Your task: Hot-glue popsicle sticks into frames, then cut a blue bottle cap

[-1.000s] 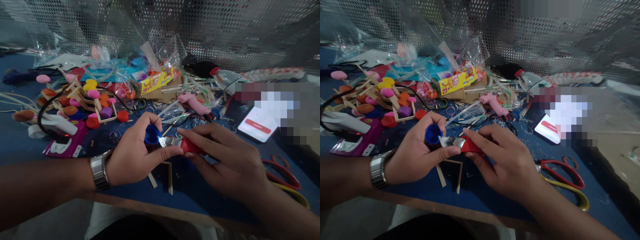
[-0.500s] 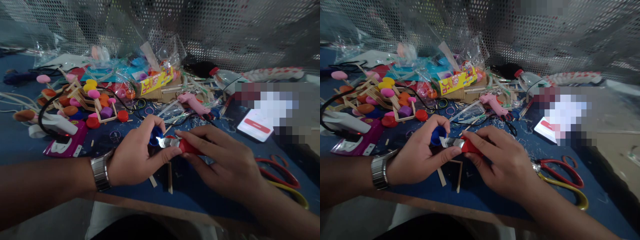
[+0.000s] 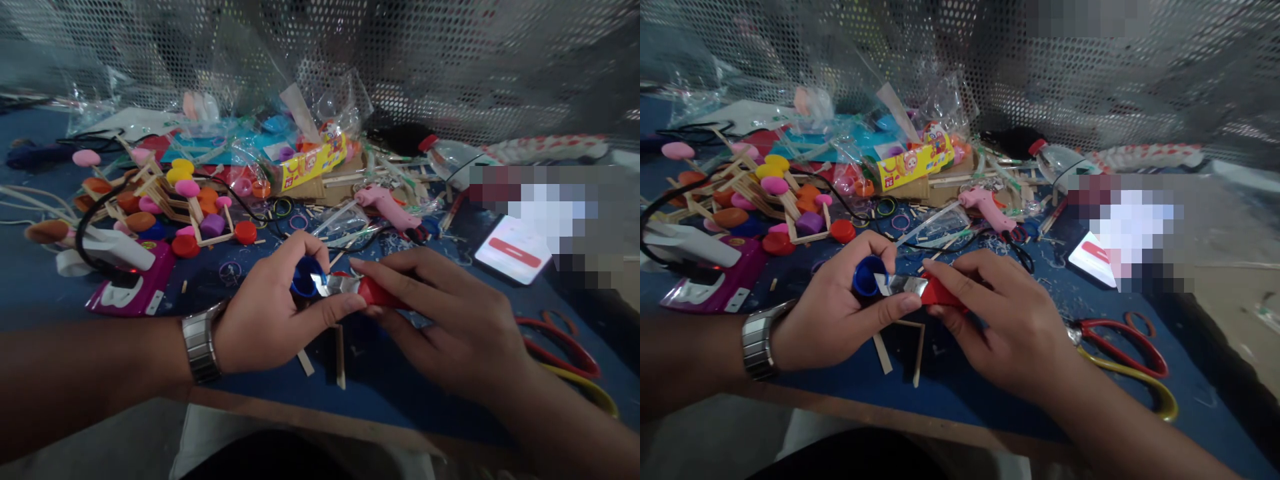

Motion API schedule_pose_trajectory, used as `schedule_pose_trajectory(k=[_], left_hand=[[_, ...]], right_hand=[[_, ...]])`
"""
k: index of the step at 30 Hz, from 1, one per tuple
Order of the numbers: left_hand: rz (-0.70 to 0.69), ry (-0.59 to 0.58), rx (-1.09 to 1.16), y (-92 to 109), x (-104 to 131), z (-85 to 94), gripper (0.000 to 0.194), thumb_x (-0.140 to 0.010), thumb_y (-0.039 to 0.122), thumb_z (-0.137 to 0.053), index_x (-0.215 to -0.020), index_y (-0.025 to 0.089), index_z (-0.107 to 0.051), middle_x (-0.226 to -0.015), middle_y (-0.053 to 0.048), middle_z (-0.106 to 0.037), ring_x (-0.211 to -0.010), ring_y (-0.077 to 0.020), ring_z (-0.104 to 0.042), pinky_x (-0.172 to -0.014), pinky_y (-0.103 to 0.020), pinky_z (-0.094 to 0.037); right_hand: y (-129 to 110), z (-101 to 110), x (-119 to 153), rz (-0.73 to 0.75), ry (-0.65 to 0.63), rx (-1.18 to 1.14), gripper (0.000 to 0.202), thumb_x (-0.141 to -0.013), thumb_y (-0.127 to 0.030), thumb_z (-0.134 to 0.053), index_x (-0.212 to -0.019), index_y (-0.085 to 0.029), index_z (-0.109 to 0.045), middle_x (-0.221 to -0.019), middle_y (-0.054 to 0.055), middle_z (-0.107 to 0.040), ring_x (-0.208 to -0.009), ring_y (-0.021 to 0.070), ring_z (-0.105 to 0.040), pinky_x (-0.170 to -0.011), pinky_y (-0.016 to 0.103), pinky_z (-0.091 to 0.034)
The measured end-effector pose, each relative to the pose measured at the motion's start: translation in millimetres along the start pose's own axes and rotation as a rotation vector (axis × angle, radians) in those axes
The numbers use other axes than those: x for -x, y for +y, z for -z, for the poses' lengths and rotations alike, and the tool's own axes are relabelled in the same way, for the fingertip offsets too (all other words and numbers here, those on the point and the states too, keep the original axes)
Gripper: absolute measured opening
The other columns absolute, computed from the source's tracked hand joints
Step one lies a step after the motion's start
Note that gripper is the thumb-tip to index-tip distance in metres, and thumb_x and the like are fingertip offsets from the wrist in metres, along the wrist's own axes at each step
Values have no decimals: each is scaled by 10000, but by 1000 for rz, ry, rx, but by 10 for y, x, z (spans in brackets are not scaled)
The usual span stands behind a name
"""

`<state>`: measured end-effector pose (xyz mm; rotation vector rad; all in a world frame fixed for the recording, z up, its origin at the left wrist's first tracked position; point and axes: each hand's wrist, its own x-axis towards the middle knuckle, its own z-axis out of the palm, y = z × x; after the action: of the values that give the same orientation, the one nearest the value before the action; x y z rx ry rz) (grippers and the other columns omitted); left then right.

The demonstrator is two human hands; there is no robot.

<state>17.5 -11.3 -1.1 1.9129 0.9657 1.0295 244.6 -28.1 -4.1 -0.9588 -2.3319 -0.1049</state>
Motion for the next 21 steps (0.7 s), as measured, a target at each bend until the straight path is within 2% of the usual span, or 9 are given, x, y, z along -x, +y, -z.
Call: schedule_pose_trajectory(k=[5, 9, 12, 15, 21], left_hand=[[-24, 52, -40, -15, -10, -10, 375, -854, 424, -818, -880, 213, -509, -759, 53, -500, -580, -93, -425, -540, -267, -390], [23, 27, 28, -21, -5, -21, 374, -864, 422, -800, -969, 223, -502, -834, 34, -507, -555, -80, -444, -478, -253, -413], [124, -24, 179, -19, 9, -34, 473, -868, 442, -790, -1099, 248, -425, -749, 60, -476, -488, -82, -440, -397, -233, -374], [166, -27, 272, -21, 21, -51, 529, -861, 436, -798, -1114, 264, -367, -644, 96, -416, -443, -84, -402, -361, -209, -317], [58, 73, 173, -45, 22, -51, 342, -944, 344, -709, -1126, 248, -436, -777, 32, -518, -559, -108, -508, -454, -249, -410]], right_hand=[[13, -10, 6, 5, 9, 14, 301, -994, -197, -586, -1257, -107, -701, -952, 123, -702, -777, 212, -669, -656, 338, -562], [32, -12, 8, -10, 11, 11, 294, -994, -194, -584, -1243, -99, -709, -947, 124, -704, -792, 212, -674, -676, 339, -576], [36, -15, -2, -26, 7, -18, 292, -1004, -210, -575, -1230, -92, -717, -947, 129, -708, -805, 212, -681, -693, 335, -590], [28, -20, -13, -37, 10, -35, 302, -1005, -210, -578, -1231, -71, -723, -951, 135, -709, -811, 207, -682, -697, 319, -597], [35, -27, -4, -95, 45, -52, 304, -983, -209, -634, -1235, -71, -732, -983, 142, -711, -832, 208, -695, -731, 313, -610]])
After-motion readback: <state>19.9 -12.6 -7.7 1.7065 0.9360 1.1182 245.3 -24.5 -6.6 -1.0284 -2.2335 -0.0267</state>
